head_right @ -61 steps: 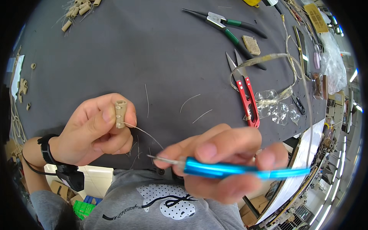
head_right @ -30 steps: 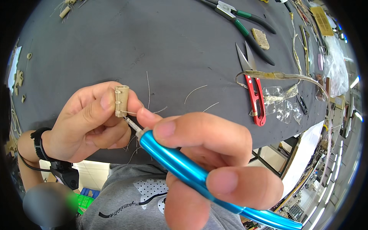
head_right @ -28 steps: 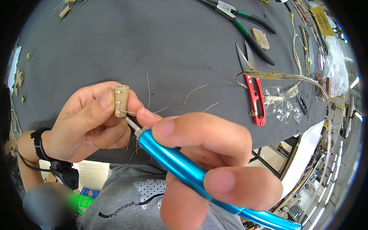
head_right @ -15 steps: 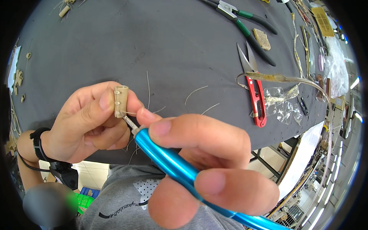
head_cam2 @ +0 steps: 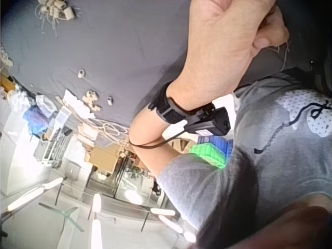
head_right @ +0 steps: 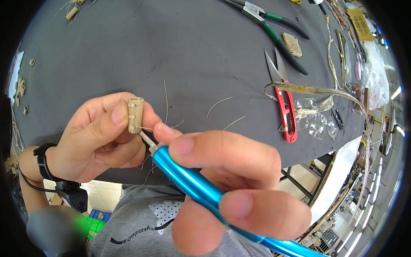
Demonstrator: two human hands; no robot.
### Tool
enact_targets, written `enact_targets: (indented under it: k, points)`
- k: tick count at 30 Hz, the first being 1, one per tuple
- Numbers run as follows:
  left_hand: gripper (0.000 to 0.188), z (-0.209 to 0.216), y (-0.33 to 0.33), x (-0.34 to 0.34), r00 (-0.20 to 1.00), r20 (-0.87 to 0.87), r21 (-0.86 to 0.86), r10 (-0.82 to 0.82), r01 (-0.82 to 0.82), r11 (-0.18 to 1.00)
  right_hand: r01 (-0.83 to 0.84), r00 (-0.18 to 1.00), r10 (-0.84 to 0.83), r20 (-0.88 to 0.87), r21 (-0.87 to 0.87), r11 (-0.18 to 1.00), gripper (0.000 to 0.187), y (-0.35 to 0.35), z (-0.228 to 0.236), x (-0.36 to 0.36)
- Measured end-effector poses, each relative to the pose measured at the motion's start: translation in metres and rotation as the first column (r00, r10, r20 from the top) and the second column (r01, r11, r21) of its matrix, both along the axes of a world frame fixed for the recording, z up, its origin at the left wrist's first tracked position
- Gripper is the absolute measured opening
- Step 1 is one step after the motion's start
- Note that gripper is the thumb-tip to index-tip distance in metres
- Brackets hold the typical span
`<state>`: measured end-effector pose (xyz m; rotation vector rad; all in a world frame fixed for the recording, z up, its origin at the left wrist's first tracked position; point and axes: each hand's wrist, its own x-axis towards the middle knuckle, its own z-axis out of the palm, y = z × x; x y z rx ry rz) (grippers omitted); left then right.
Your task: The person uses a blue-handled tool to press and secure a beige cylindrical component with protruding fibers. They repeatedly insert the tool into the component's opening and rotate it, then place the component on the table and pick up another to repeat the process.
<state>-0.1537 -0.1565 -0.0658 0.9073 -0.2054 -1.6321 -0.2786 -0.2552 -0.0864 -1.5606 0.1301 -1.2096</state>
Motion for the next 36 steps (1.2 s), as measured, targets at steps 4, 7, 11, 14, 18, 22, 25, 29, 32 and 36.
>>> enact_targets:
  k: [4, 7, 11, 14, 18, 22, 25, 29, 32, 36]
  points:
    - [0.033, -0.0009, 0.0012, -0.0004, 1.000, -0.013, -0.005, 0.006, -0.006, 1.000, -0.008, 1.000, 0.008, 0.006, 0.010, 1.000, 0.032, 0.0005, 0.0003, 0.0006]
    - [0.033, 0.0011, 0.0010, -0.0001, 1.000, -0.013, -0.010, -0.005, 0.005, 1.000, -0.005, 1.000, 0.005, 0.011, 0.013, 1.000, 0.032, 0.0000, 0.0027, 0.0008]
    - [0.034, 0.0017, 0.0010, 0.0002, 1.000, 0.013, -0.014, -0.018, 0.018, 1.000, 0.050, 0.999, -0.049, -0.013, 0.024, 0.998, 0.032, 0.0029, 0.0069, 0.0016]
    - [0.034, 0.0015, 0.0010, 0.0001, 1.000, 0.009, -0.027, -0.016, 0.017, 0.999, 0.057, 0.998, -0.058, 0.038, 0.021, 0.998, 0.033, 0.0054, 0.0083, 0.0010]
    - [0.034, 0.0031, 0.0003, 0.0005, 1.000, 0.001, -0.005, -0.025, 0.025, 1.000, 0.058, 0.998, -0.060, -0.006, -0.143, 0.988, 0.036, 0.0042, 0.0067, 0.0035]
    - [0.034, 0.0025, 0.0012, 0.0005, 1.000, 0.000, -0.002, -0.016, 0.016, 1.000, 0.002, 0.996, -0.023, -0.085, -0.241, 0.971, 0.036, -0.0011, 0.0074, 0.0006]
    - [0.034, 0.0031, 0.0007, 0.0003, 1.000, 0.009, -0.002, -0.018, 0.018, 1.000, 0.055, 0.997, -0.063, -0.035, -0.193, 0.980, 0.035, 0.0013, 0.0012, -0.0007]
    - [0.034, 0.0033, 0.0020, -0.0002, 1.000, 0.007, 0.015, -0.012, 0.012, 1.000, -0.019, 0.995, -0.001, -0.104, -0.187, 0.982, 0.034, 0.0020, 0.0072, -0.0002]
    - [0.034, 0.0026, 0.0010, -0.0002, 1.000, 0.019, 0.005, -0.017, 0.017, 1.000, -0.022, 0.992, -0.003, -0.129, -0.192, 0.981, 0.033, 0.0031, 0.0083, 0.0015]
    - [0.034, 0.0017, 0.0009, -0.0007, 1.000, 0.023, -0.007, -0.012, 0.012, 1.000, -0.042, 0.990, 0.012, -0.143, -0.209, 0.977, 0.033, 0.0007, 0.0084, 0.0005]
